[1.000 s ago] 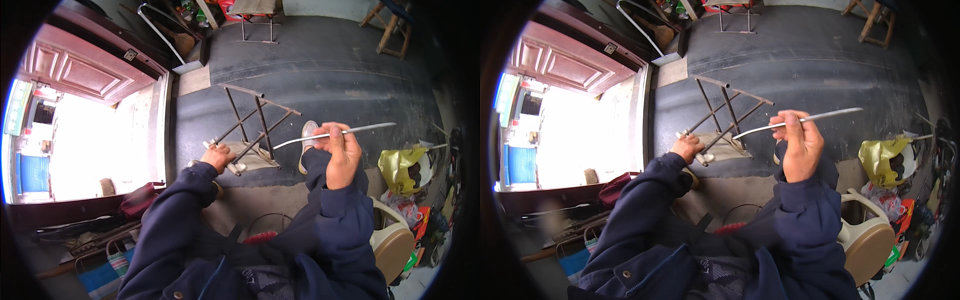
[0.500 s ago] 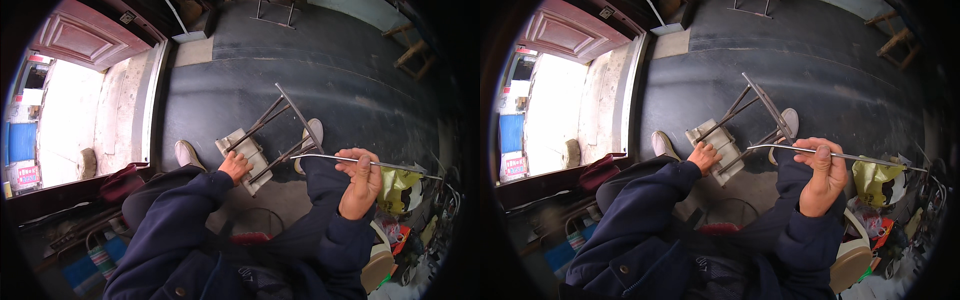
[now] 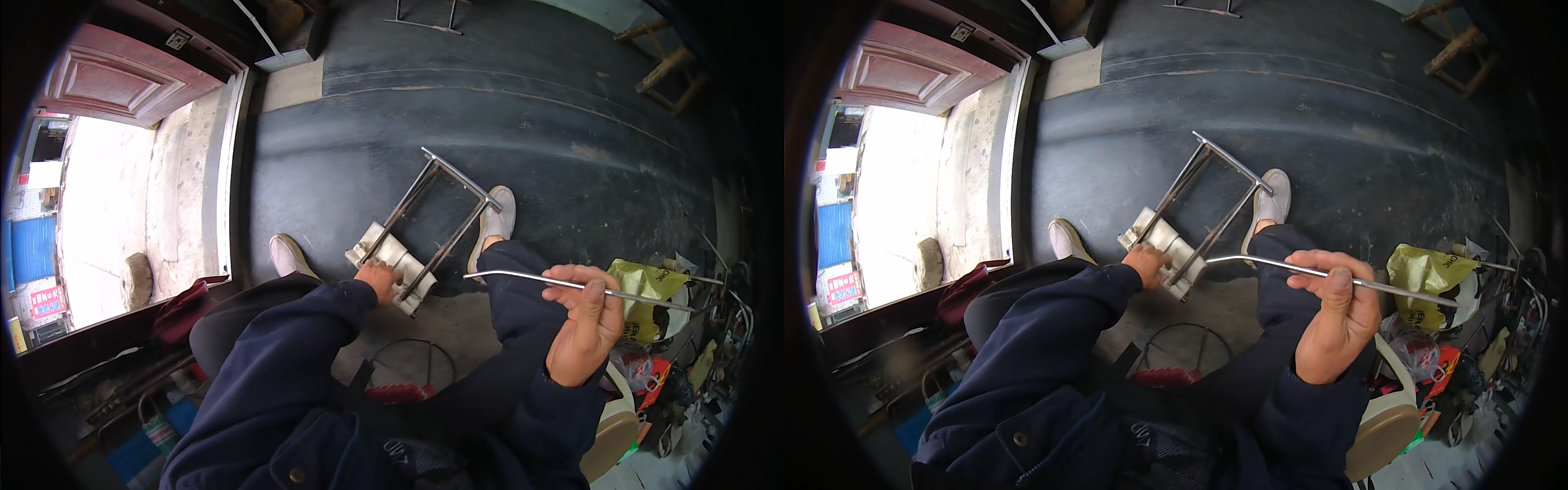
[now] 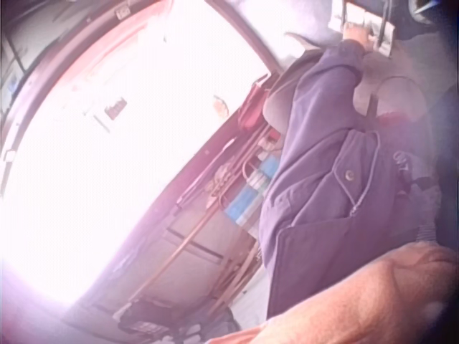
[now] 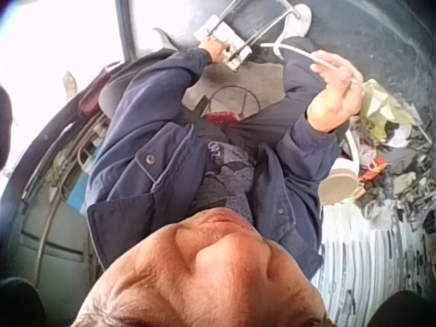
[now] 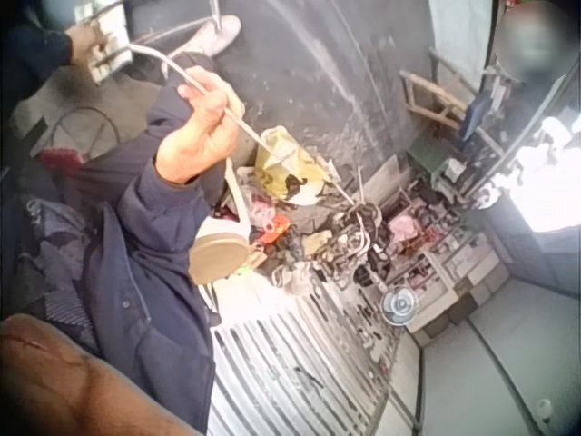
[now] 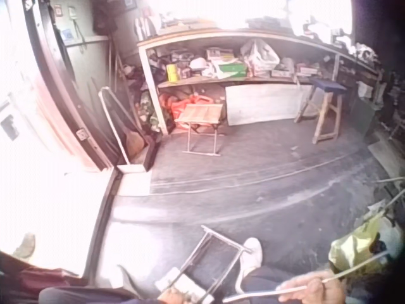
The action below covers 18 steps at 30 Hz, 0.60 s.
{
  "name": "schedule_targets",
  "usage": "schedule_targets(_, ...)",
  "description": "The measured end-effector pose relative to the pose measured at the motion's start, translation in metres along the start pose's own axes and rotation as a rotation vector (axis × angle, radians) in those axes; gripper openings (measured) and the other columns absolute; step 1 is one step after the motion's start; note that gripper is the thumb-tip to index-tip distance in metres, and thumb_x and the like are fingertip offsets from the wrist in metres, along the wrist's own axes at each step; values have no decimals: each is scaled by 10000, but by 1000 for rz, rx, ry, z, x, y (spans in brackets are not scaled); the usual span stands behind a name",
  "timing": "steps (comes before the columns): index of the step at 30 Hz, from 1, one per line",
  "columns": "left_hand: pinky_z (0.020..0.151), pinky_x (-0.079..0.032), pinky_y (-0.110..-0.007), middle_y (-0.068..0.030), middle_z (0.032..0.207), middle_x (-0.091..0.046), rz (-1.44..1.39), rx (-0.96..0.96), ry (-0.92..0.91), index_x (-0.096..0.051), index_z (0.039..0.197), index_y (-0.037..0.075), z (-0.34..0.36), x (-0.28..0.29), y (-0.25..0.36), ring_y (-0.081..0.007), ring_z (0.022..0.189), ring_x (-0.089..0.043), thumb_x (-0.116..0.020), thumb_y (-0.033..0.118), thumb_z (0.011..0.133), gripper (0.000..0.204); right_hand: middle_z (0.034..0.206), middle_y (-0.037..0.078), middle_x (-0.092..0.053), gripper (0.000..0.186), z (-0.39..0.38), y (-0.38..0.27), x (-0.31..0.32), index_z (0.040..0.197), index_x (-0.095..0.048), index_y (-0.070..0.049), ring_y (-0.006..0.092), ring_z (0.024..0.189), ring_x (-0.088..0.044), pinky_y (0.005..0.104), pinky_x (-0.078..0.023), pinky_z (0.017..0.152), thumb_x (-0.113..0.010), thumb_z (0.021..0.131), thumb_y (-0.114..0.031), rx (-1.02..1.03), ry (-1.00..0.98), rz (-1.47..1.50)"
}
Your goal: The person uses a metal rod to pry and bend the metal frame of a small chair. They repeatedly insert the rod into joints, lever the frame, and adjust the legs while seated on the floor. The person then stands and moves through the workshop, handling the rod and other small metal pieces.
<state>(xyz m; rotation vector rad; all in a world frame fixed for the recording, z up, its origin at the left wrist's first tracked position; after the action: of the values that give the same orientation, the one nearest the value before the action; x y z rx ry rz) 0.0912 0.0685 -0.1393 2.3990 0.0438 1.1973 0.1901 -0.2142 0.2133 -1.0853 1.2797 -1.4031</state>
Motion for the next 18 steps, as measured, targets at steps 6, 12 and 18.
schedule_targets(6,888,-523,-349,-144,1082,-725,-930,306,307,-634,1250,31,106,42,-10,-240,1015,-692,-682,210,929,370,927,225,-689,316,1,-1,0,1058,-590,70,261,793,-703,294,-591,661,-465,1076,-219,5,-23,26)
schedule_targets(12,1074,-389,-553,-237,1474,-470,-1918,349,291,-352,1513,8,222,59,31,-387,1340,-485,-540,448,1007,696,891,240,-694,274,6,0,-5,1023,-585,41,285,774,-693,335,-572,662,-469,1068,-203,-41,-58,79)
schedule_targets(18,965,-447,-612,-177,1101,-589,-2230,338,368,-532,1174,48,200,83,49,-341,1086,-581,-446,361,1071,340,895,243,-697,286,10,1,-5,1024,-588,39,290,785,-699,330,-574,655,-485,1067,-225,-59,-76,109)
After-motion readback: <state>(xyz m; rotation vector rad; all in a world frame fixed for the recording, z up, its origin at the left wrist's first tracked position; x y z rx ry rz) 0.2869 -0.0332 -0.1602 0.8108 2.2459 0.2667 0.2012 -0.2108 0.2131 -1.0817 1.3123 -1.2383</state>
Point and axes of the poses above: each hand's wrist, its own z-axis towards the middle knuckle, its own x-axis out of the back of the hand, y = z × x, the point moved 9 cm from there along z, towards the middle knuckle
